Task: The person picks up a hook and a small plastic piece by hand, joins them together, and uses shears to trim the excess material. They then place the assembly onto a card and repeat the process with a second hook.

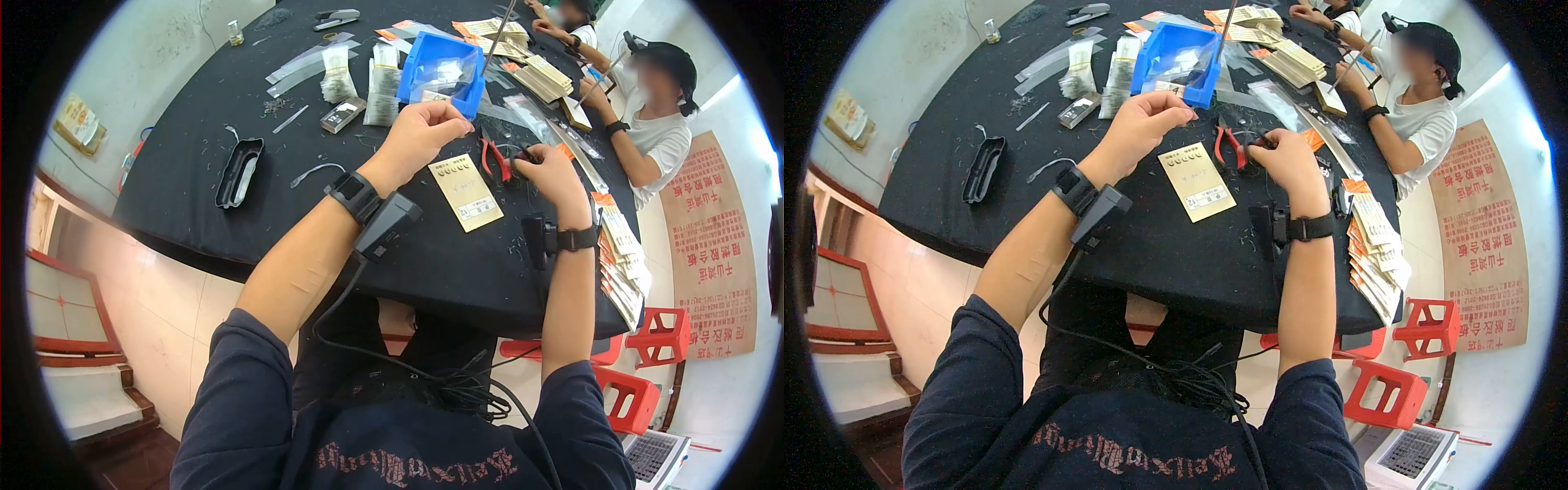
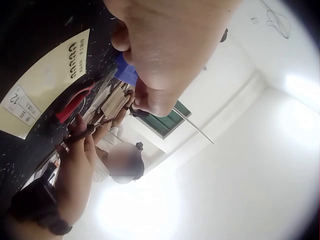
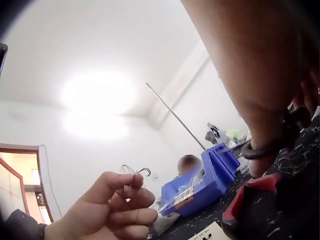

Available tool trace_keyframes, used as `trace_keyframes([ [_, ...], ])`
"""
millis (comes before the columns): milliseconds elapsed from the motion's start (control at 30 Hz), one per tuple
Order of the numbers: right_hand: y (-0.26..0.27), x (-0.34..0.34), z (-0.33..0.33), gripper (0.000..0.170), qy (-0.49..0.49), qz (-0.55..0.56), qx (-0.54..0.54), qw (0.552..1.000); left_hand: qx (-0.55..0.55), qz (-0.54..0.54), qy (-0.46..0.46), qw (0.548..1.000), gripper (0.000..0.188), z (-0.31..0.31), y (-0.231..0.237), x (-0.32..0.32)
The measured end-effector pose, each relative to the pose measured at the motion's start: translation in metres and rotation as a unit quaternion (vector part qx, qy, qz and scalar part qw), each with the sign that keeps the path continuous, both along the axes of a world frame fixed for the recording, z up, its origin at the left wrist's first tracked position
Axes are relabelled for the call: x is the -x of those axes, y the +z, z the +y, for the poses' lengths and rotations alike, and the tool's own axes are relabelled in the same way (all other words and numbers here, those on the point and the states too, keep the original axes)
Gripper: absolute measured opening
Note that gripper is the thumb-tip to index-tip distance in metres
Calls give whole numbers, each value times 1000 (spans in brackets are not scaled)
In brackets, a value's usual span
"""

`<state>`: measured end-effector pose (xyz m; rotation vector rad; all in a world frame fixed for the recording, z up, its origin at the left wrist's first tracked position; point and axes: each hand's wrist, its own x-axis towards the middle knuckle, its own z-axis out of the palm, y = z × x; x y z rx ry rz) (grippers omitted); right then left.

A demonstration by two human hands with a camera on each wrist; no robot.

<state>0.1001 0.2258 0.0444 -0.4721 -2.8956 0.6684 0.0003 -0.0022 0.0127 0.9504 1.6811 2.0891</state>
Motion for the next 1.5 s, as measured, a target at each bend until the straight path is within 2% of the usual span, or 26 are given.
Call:
trace_keyframes([
  [167, 7, 2, -7, 45, -54, -50, -12, 997, -2, -14, 0, 1000, 11, -1, 3, -3],
  [267, -18, 8, 12, 48, -51, -49, -108, 992, 0, -15, 3, 1000, 11, -1, 4, -3],
  [333, -24, 7, 12, 48, -52, -34, -135, 989, -18, -3, 8, 1000, 11, 2, 1, -2],
  [467, -25, 2, 6, 49, -61, -12, -180, 982, 17, -13, 7, 1000, 12, -1, 5, -5],
  [567, -11, 7, 4, 50, -49, -52, -100, 992, 25, -15, 4, 1000, 12, -1, 5, -6],
  [667, -10, 4, 5, 45, -62, -17, -19, 998, 32, -14, 3, 999, 13, -1, 5, -6],
  [767, -5, 3, 4, 46, -53, -6, 4, 999, 28, -11, -8, 1000, 13, 1, 4, -6],
  [933, -9, 4, 6, 45, -35, 1, -12, 999, 18, -28, -29, 999, 13, 0, 9, -10],
  [1133, -11, 3, 4, 48, -15, 20, -68, 997, -13, -205, -120, 971, 14, -5, 16, -9],
  [1267, 1, 0, -2, 54, -38, -28, -19, 999, -24, -221, -131, 966, 15, -6, 17, -11],
  [1367, 7, 0, -5, 52, -47, -38, -24, 998, -28, -225, -141, 964, 15, -5, 16, -10],
  [1467, 6, -2, -5, 47, -43, 14, -33, 998, -28, -226, -150, 962, 16, -5, 15, -9],
  [1500, 5, 0, -4, 43, -2, 78, -27, 997, -28, -226, -156, 961, 16, -5, 15, -9],
])
